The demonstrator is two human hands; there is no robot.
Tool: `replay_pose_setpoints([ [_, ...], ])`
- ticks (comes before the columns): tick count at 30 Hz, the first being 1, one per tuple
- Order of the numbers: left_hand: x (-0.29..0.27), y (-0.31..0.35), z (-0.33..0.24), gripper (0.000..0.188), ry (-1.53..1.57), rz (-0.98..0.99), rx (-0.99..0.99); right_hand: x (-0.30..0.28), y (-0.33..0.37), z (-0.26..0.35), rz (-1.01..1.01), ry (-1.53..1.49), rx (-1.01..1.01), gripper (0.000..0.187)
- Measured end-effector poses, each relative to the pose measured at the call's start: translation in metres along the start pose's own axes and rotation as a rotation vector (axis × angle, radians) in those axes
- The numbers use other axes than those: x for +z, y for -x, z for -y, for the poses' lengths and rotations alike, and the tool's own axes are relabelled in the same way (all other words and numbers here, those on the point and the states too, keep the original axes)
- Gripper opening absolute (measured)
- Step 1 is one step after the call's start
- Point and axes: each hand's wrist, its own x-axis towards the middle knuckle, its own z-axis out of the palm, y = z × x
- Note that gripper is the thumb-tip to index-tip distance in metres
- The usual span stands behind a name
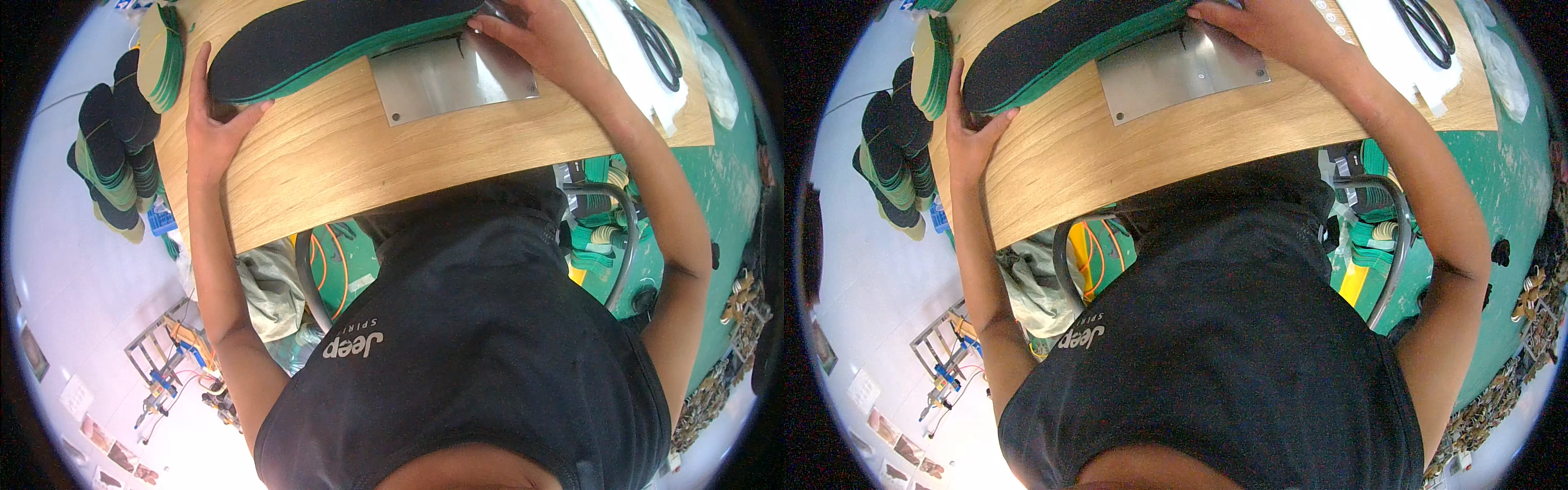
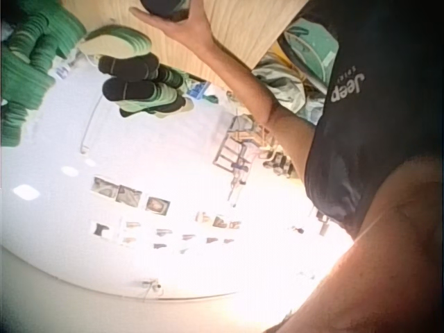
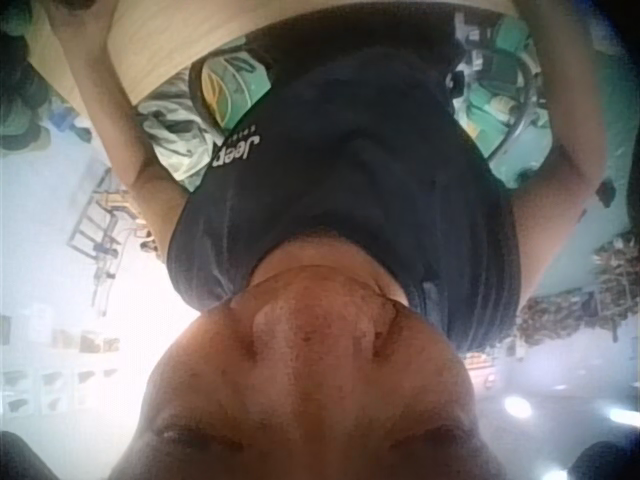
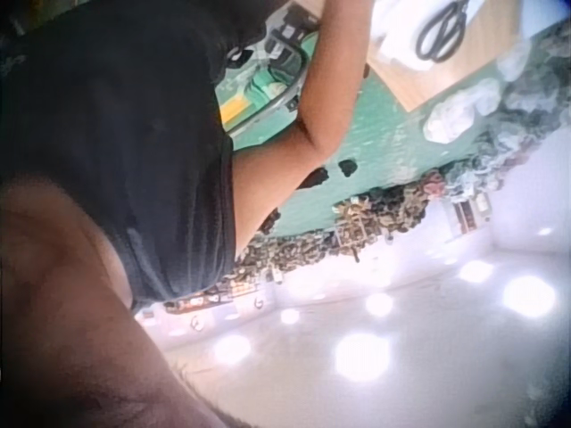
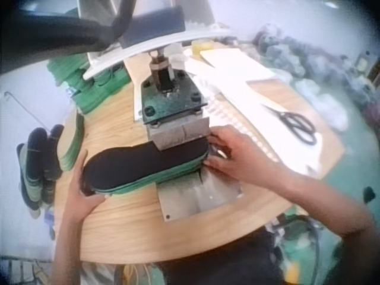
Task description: The person uses shears to cut small labels from a plastic strip and places them onto a series of green shoe insoles at a workbench.
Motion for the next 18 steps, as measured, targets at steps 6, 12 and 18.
replay_pose_setpoints([
  [6, -0.002, 0.003, 0.0, 0.095, 0.09, 0.03, -0.035, -0.006, 0.003, 0.018, 0.077, 0.105, 0.148, 0.039],
  [12, -0.002, 0.005, 0.0, 0.096, 0.118, 0.034, -0.018, -0.004, 0.005, 0.007, 0.012, 0.16, -0.025, 0.036],
  [18, -0.004, 0.004, 0.003, 0.094, 0.116, 0.039, -0.011, -0.005, 0.002, 0.01, -0.004, 0.25, -0.135, 0.036],
])
